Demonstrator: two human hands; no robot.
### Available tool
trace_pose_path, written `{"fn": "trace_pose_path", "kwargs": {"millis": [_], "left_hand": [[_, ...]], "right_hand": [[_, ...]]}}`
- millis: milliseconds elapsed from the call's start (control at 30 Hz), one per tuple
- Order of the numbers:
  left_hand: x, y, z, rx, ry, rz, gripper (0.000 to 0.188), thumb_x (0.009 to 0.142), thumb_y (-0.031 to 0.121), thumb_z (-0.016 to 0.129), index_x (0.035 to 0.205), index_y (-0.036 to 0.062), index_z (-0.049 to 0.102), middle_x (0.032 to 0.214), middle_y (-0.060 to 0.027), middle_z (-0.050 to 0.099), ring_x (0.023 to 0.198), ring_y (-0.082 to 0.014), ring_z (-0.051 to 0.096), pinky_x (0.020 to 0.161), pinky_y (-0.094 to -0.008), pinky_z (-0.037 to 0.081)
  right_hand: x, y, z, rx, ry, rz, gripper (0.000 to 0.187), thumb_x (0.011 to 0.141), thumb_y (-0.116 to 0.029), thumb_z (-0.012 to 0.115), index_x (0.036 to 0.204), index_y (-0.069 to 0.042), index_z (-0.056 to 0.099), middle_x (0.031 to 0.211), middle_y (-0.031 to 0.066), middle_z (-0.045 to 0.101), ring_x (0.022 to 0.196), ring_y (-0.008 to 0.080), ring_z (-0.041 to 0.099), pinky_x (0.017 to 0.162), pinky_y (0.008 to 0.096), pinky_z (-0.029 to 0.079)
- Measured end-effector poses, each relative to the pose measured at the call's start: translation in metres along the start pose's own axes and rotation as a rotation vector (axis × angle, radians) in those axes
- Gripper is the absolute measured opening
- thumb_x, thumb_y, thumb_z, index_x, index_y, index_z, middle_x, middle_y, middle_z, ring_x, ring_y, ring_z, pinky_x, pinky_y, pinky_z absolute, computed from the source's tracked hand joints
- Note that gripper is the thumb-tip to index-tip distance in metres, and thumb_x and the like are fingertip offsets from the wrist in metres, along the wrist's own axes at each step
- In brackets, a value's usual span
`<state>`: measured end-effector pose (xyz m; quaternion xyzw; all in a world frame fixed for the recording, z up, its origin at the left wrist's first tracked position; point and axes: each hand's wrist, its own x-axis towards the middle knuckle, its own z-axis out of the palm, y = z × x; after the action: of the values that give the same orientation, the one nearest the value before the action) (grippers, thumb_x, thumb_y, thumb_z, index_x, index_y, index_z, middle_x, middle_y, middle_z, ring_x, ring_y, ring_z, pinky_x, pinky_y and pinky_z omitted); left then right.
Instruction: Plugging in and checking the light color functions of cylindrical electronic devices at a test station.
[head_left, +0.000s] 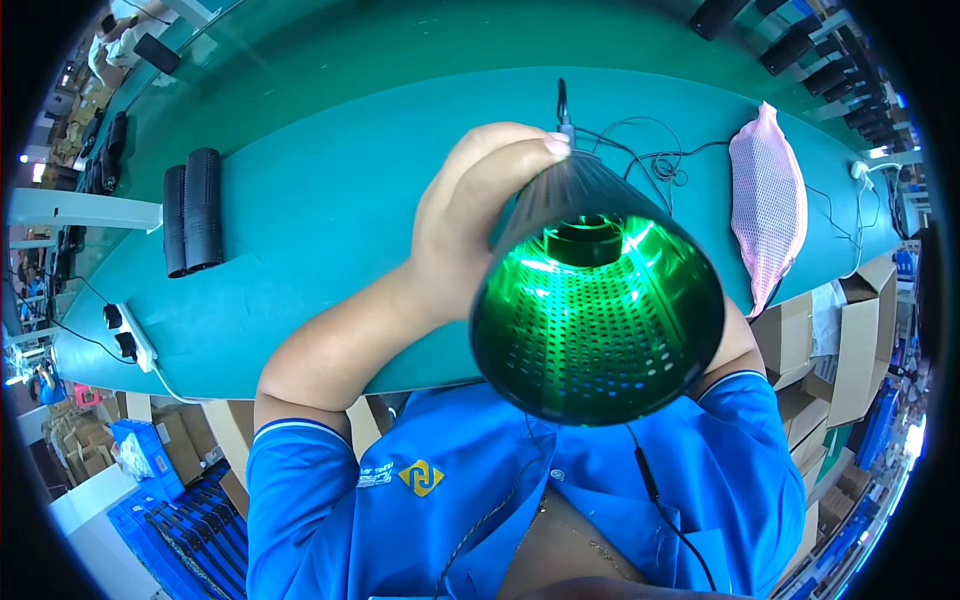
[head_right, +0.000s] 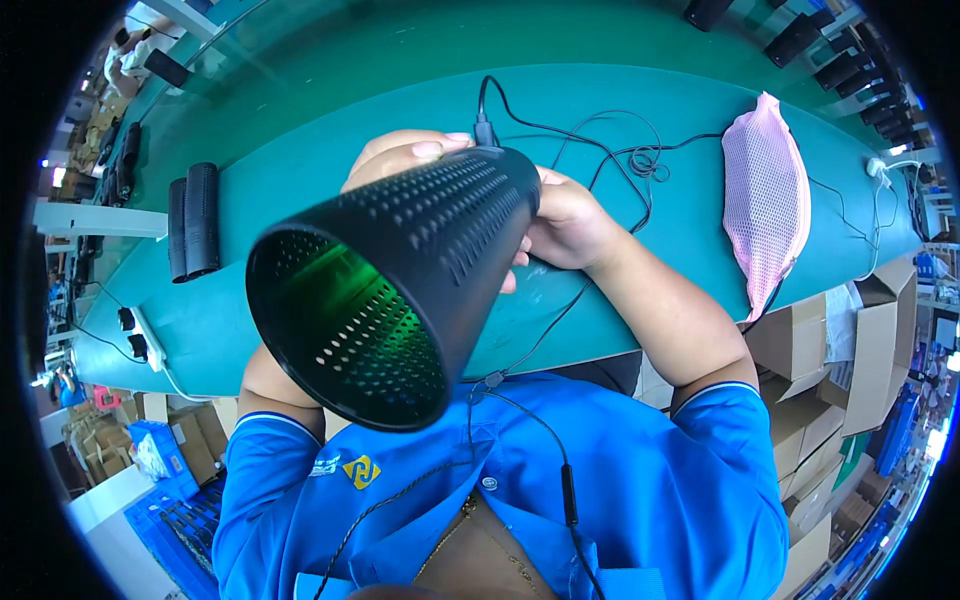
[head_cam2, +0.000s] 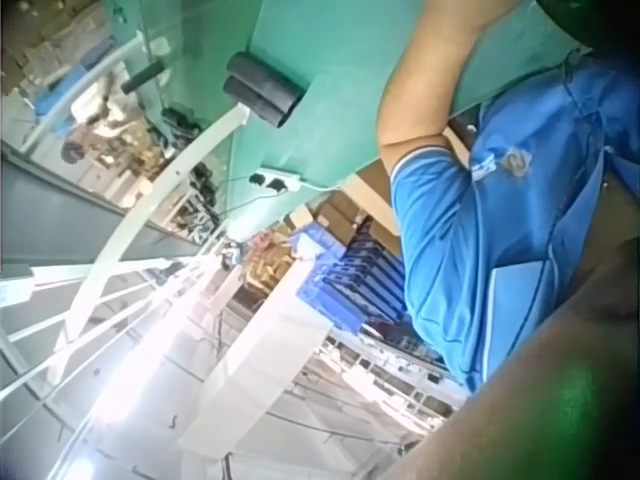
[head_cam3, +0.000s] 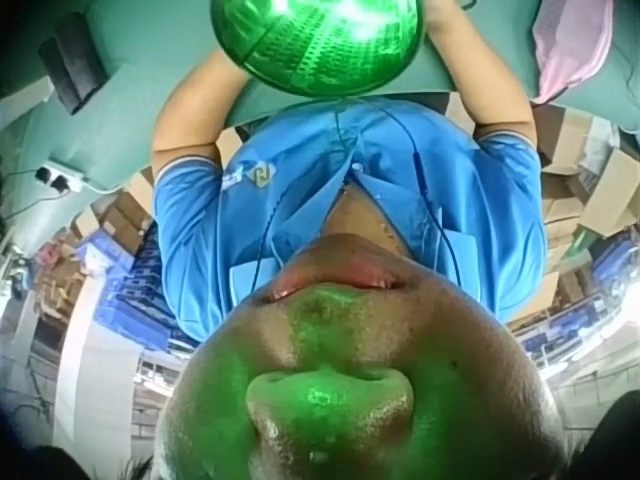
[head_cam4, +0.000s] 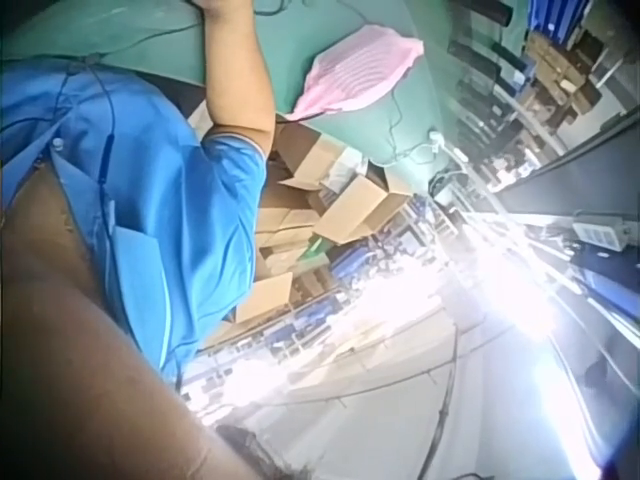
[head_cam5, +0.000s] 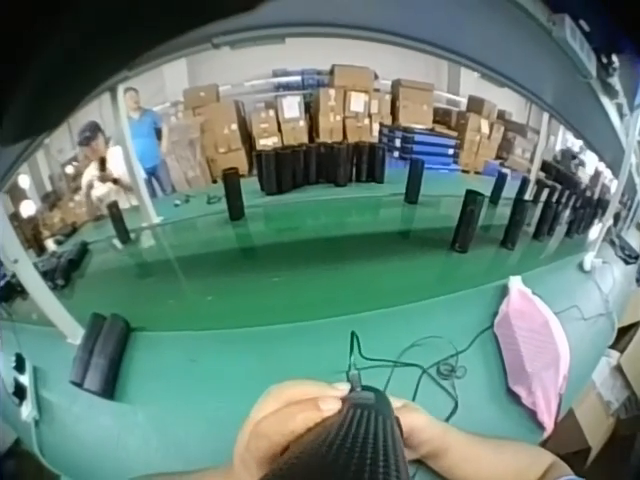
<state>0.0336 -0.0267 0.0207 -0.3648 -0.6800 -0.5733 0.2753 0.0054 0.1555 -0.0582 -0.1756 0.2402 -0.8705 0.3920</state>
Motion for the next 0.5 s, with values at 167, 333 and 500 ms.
{"fn": "trace_pose_path", "kwargs": {"millis": [167, 333, 500], "left_hand": [[-0.002, 0.000, -0.001, 0.080, -0.054, 0.006, 0.056, 0.064, 0.004, 0.078, 0.115, 0.0029, 0.056, 0.110, -0.0131, 0.059, 0.091, -0.0240, 0.059, 0.077, -0.0317, 0.050], [-0.003, -0.002, 0.000, 0.113, -0.079, 0.046, 0.060, 0.061, 0.005, 0.080, 0.116, 0.0036, 0.056, 0.110, -0.0127, 0.059, 0.091, -0.0243, 0.059, 0.076, -0.0313, 0.050], [-0.003, -0.001, -0.001, 0.114, -0.085, 0.036, 0.062, 0.061, 0.005, 0.081, 0.117, 0.0040, 0.055, 0.110, -0.0124, 0.059, 0.091, -0.0244, 0.059, 0.076, -0.0313, 0.050]], "right_hand": [[-0.004, -0.001, 0.004, -0.007, 0.218, 0.024, 0.022, 0.088, -0.003, 0.052, 0.109, 0.000, 0.059, 0.091, 0.0120, 0.063, 0.073, 0.0167, 0.060, 0.062, 0.0245, 0.048], [-0.003, -0.004, 0.003, -0.007, 0.225, 0.062, 0.028, 0.087, -0.003, 0.054, 0.114, 0.000, 0.058, 0.098, 0.0121, 0.065, 0.080, 0.0174, 0.062, 0.072, 0.0240, 0.050], [-0.001, -0.012, -0.001, -0.058, 0.129, 0.093, 0.027, 0.087, -0.005, 0.055, 0.114, 0.000, 0.058, 0.092, 0.0110, 0.064, 0.073, 0.0171, 0.061, 0.067, 0.0245, 0.049]]}}
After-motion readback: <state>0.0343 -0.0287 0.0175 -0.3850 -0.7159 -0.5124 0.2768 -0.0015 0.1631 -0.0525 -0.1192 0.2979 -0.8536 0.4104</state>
